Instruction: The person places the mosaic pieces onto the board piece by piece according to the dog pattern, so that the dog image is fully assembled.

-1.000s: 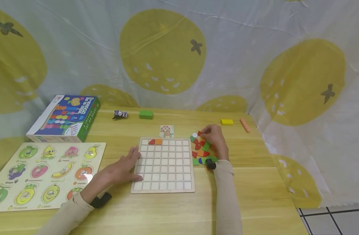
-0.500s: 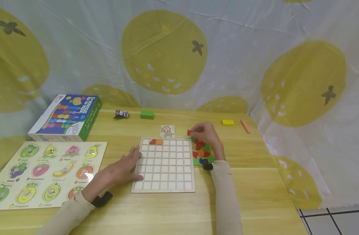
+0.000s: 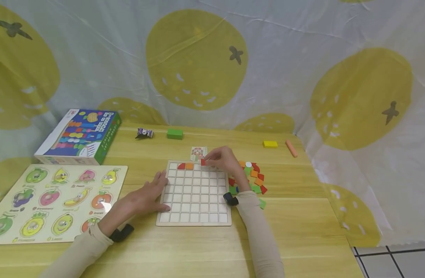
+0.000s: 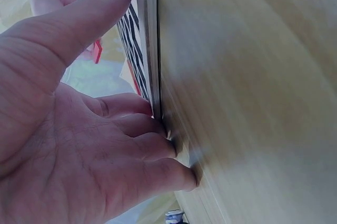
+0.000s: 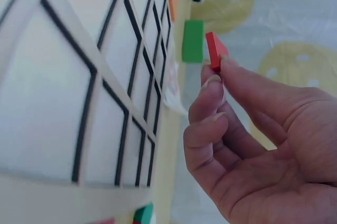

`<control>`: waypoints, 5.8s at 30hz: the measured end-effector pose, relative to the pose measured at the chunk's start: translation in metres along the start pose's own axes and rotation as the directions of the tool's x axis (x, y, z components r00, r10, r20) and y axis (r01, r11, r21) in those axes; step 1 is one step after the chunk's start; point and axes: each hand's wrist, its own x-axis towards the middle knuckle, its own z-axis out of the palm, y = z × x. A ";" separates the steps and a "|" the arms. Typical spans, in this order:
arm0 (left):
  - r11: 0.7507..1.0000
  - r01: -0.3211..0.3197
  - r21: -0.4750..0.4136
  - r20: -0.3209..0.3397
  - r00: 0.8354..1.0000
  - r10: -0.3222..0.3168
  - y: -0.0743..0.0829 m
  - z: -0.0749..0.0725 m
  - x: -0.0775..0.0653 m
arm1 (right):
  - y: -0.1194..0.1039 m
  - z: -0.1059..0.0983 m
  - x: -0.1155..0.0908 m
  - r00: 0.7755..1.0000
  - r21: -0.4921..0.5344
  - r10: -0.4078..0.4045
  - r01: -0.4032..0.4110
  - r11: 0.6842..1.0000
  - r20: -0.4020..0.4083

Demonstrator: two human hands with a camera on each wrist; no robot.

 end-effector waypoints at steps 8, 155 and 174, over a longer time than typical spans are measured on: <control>1.000 -0.001 -0.002 -0.003 1.000 0.001 0.001 -0.001 0.000 | -0.005 0.023 0.005 0.999 -0.033 0.027 -0.028 0.999 -0.027; 1.000 -0.002 -0.010 -0.006 1.000 0.002 0.004 0.001 -0.003 | -0.021 0.022 -0.002 0.990 0.099 -0.093 0.083 0.992 0.106; 1.000 0.001 -0.005 0.019 1.000 -0.001 0.003 0.001 0.003 | -0.051 0.093 0.031 0.992 -0.027 -0.042 0.045 0.999 0.118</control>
